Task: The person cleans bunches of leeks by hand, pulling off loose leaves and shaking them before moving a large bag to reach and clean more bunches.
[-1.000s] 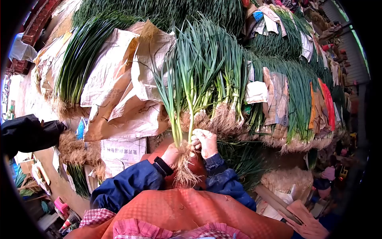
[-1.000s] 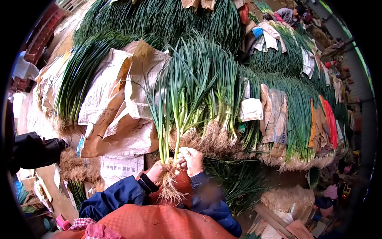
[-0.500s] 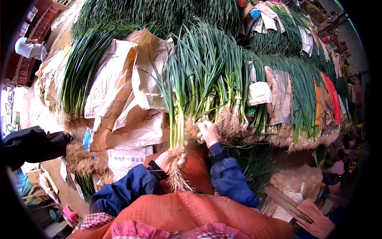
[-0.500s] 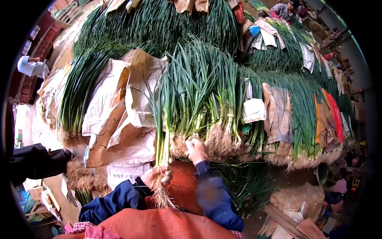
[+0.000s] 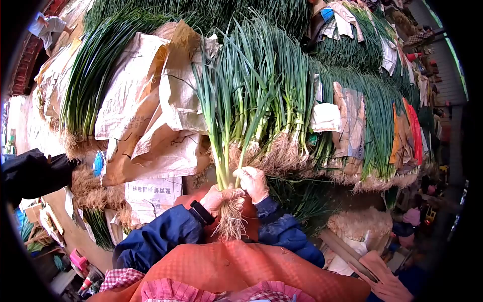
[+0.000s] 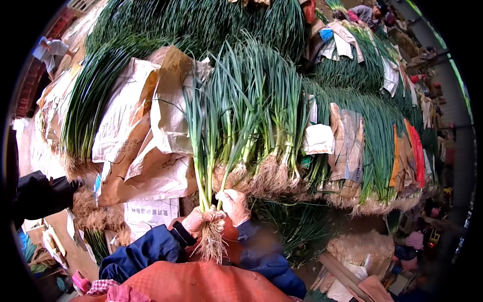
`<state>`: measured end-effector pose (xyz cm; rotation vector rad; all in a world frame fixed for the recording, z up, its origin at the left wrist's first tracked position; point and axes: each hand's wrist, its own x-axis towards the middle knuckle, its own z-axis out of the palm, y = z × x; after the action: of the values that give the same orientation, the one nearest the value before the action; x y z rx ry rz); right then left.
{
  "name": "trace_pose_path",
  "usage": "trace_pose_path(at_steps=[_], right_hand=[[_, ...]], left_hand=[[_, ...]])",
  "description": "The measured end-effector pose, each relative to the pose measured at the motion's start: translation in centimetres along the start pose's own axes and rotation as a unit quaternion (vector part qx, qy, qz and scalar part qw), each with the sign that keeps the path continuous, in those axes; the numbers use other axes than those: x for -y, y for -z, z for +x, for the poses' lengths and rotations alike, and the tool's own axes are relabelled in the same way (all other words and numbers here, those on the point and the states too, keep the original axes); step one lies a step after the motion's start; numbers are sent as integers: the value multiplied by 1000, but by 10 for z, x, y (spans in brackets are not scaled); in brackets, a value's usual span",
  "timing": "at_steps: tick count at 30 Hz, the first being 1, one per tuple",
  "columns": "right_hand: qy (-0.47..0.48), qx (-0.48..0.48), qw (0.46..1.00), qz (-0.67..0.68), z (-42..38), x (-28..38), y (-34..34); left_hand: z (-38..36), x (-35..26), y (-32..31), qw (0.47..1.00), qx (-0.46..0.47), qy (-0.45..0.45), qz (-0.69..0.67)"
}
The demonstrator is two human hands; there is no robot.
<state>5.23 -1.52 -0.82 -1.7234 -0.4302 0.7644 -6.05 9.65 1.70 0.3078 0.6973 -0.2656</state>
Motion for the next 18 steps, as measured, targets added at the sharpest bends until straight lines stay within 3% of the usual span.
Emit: trace_pose_path(at_steps=[1,3,5,6,7,9,10,11,13,14,15,16,17,18], right_hand=[[82,-59,991,-87,-2,2,-7],[-4,-50,962,-269,-18,13,-2],[3,-11,954,-298,-36,20,-1],[51,-49,942,-327,-46,8,-5],[16,-41,932,-359,-48,15,-2],[68,-123,952,-271,-29,27,8],[110,-117,962,-221,-12,48,10],[100,-100,979,-146,-5,21,3],[52,126,969,-208,-27,-27,10],[-32,114,939,-323,-44,1,12],[-71,88,933,-342,-55,-23,17],[-154,57,979,-119,-53,-25,21],[-226,21,967,114,-42,-23,24],[-253,24,949,185,-27,17,15]], left_hand=[[4,4,2,999,-23,-3,49],[7,7,5,998,-44,-21,46],[6,3,2,998,-43,-42,17],[6,0,0,998,-36,-28,-36],[8,-2,2,997,-65,-26,-21],[7,-6,10,1000,-7,-13,-15],[5,-3,12,999,-1,-19,-36],[5,-1,13,998,8,-21,-53],[5,-12,9,997,42,-17,-63],[1,-18,5,996,63,-11,-66],[-4,-19,4,994,81,-3,-74],[0,-14,18,992,115,-33,-42],[2,-11,20,994,104,6,-42],[1,-5,20,997,81,-7,6]])
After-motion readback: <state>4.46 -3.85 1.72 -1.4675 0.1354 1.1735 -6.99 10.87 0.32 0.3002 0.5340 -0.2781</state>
